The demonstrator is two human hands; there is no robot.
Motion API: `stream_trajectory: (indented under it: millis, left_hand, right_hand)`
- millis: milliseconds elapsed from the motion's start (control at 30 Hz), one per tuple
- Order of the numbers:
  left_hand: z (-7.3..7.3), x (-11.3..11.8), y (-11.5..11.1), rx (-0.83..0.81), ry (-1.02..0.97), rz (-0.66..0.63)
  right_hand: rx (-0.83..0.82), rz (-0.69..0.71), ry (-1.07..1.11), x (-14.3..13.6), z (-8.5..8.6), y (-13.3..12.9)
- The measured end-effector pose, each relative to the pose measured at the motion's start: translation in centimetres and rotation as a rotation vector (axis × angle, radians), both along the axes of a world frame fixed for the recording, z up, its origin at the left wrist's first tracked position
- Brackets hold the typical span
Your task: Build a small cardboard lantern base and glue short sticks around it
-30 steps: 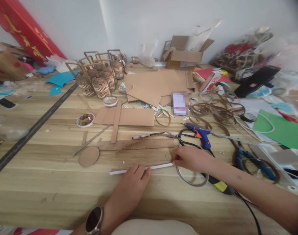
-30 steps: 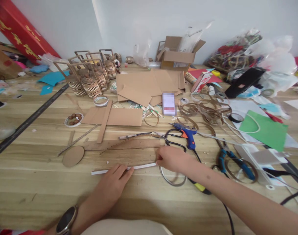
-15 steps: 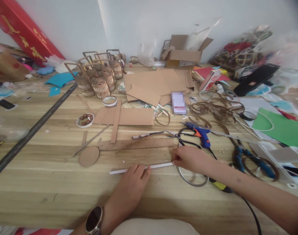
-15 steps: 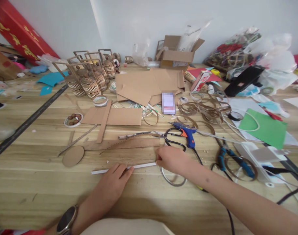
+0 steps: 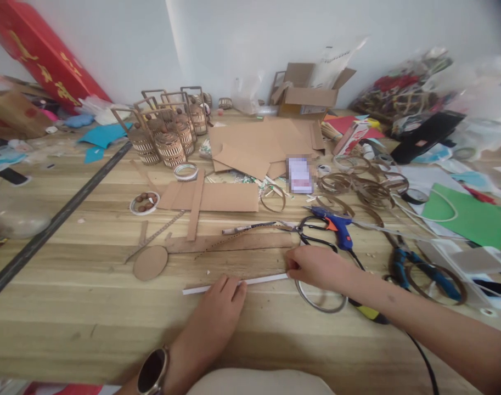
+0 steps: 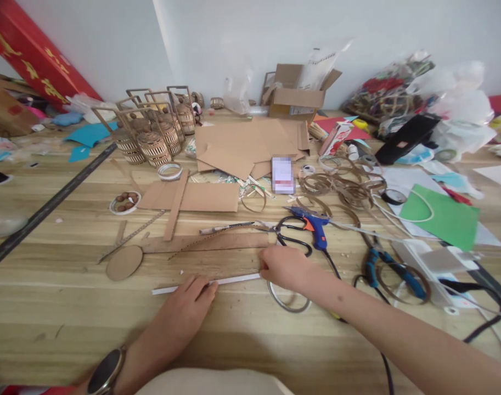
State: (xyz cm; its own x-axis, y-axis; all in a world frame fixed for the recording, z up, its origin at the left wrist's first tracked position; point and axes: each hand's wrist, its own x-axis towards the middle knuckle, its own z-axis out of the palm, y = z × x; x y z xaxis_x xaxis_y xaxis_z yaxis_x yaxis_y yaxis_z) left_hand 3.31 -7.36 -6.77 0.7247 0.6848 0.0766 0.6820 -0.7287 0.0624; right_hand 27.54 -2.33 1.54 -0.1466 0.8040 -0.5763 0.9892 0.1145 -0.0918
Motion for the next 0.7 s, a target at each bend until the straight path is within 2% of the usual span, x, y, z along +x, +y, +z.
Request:
stream_trajectory:
  millis: [67, 167, 333, 500, 600, 700]
  left_hand:
    - [0.2, -0.4, 0.0, 0.015, -0.027, 0.014]
    - [1.4, -0.5, 0.1, -0.032, -0.061, 0.005]
    - [3.4, 2.3, 1.2, -0.149, -0.09, -0.045]
    - [2.6, 5.9, 3.1, -0.26, -0.164, -0.025]
    - [2.0, 6.6, 3.7, -0.294, -0.221, 0.0]
    - [2.2, 6.6, 4.0, -0.392, -0.315, 0.071]
  right_hand:
    - [-0.001, 0.008, 0.013, -0.6, 0.0, 0.2]
    - [0.011, 0.031, 0.04, -1.6, -0.1, 0.4]
    - [0.033, 0.071, 0.075, -2.7, -0.5, 0.6]
    - [0.063, 0.066, 0.092, -2.7, -0.5, 0.3]
    - [0.089, 0.038, 0.137, -2.2, 0.0, -0.1]
    - [0.132, 0.012, 0.213, -1.7, 0.3, -0.7]
